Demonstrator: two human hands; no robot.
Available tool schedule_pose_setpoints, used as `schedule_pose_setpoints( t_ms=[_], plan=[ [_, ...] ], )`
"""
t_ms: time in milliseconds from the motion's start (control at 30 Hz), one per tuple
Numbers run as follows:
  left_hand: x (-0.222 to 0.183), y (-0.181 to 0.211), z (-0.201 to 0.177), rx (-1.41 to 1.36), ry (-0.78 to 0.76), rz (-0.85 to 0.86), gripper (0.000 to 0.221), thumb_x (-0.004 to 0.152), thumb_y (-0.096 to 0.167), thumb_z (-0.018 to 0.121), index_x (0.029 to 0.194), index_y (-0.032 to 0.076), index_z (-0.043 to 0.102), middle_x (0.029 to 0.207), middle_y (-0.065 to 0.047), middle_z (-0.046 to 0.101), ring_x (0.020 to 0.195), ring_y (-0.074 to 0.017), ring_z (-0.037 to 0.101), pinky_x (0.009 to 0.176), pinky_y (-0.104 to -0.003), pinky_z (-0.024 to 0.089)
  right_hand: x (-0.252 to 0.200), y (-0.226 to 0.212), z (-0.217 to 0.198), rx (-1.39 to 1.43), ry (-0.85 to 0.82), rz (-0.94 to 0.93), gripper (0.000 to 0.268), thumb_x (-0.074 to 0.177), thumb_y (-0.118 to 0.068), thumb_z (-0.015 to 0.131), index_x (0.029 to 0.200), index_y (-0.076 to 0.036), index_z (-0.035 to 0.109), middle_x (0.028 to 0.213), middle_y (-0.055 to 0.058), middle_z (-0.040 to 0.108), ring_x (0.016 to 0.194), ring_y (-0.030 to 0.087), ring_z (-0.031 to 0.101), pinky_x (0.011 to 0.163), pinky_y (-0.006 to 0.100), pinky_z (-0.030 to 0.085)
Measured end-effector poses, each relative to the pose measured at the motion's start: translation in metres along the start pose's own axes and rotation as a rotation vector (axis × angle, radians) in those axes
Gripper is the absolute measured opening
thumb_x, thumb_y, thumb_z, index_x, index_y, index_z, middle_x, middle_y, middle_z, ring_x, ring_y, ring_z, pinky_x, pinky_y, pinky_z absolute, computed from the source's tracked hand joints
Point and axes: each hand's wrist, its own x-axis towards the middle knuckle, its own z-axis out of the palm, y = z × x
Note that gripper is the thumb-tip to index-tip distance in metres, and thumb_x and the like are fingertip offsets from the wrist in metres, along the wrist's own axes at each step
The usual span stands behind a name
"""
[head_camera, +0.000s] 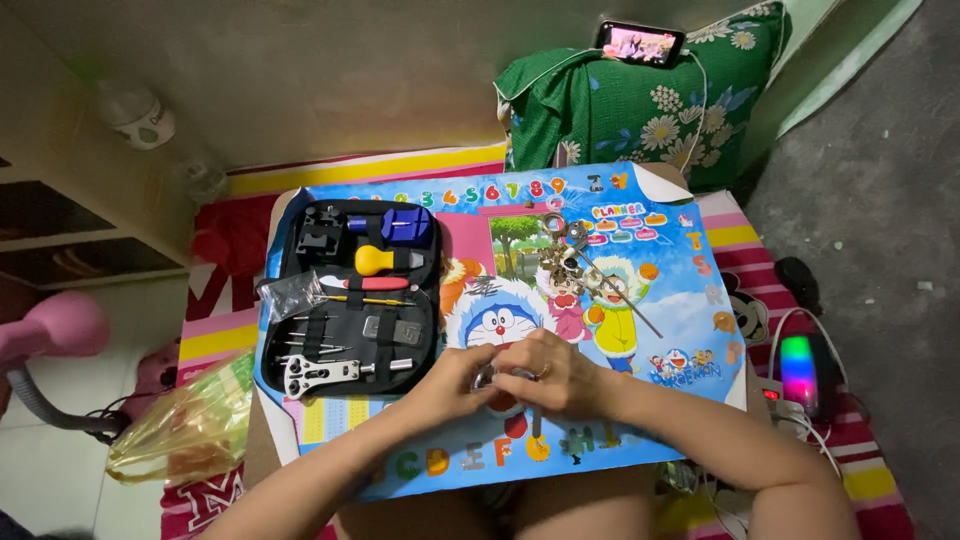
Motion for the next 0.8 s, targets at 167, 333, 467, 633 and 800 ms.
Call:
schedule_pose_setpoints(
  t_ms=[167, 333, 467, 633, 800],
  plan=[
    [-0.001, 0.022, -0.005, 0.035, -0.003, 0.048, 0.020, 0.077, 0.004, 0.079, 0.092, 0.007, 0.065, 0.073, -0.014, 0.071, 0.066, -0.0352, 0.068, 0.061, -0.040, 0.054, -0.002, -0.001, 0.007, -0.008, -0.037, -0.006, 0.025, 0.109, -0.027, 0.051, 0.100, -0.010, 0.068, 0.107, 0.010, 0.065, 0.088, 0.024, 0.065, 0.072, 0.036, 0.051],
    [-0.001, 0.027, -0.006, 0.019, 0.015, 0.073, 0.024, 0.077, 0.001, 0.077, 0.098, 0.006, 0.069, 0.074, -0.011, 0.072, 0.070, -0.0341, 0.071, 0.064, -0.039, 0.057, 0.021, -0.010, -0.011, -0.058, -0.067, -0.001, 0.007, 0.098, -0.015, 0.068, 0.094, -0.009, 0.069, 0.107, 0.013, 0.067, 0.086, 0.025, 0.067, 0.070, 0.036, 0.053],
    [-0.002, 0.024, -0.004, 0.020, 0.030, 0.057, 0.017, 0.080, 0.007, 0.077, 0.093, 0.004, 0.067, 0.072, -0.014, 0.070, 0.068, -0.0352, 0.070, 0.060, -0.040, 0.055, 0.016, -0.007, -0.012, -0.067, -0.059, 0.041, 0.015, 0.103, -0.016, 0.057, 0.094, -0.007, 0.066, 0.110, 0.012, 0.066, 0.084, 0.026, 0.066, 0.068, 0.037, 0.050],
    [-0.001, 0.039, -0.007, 0.042, 0.024, 0.068, 0.016, 0.079, 0.007, 0.076, 0.092, 0.004, 0.067, 0.071, -0.015, 0.070, 0.067, -0.0367, 0.070, 0.061, -0.041, 0.056, 0.013, -0.007, -0.011, -0.120, -0.094, 0.025, 0.011, 0.100, -0.014, 0.060, 0.096, -0.007, 0.066, 0.114, 0.013, 0.065, 0.088, 0.027, 0.065, 0.070, 0.038, 0.050],
    [0.001, 0.024, -0.001, 0.103, 0.036, 0.077, 0.015, 0.079, 0.009, 0.078, 0.083, 0.003, 0.065, 0.067, -0.015, 0.068, 0.063, -0.0367, 0.069, 0.057, -0.040, 0.055, 0.012, -0.009, -0.002, -0.133, -0.108, 0.000, 0.007, 0.098, -0.010, 0.062, 0.100, -0.005, 0.068, 0.114, 0.015, 0.065, 0.089, 0.029, 0.065, 0.070, 0.038, 0.050]
  ],
)
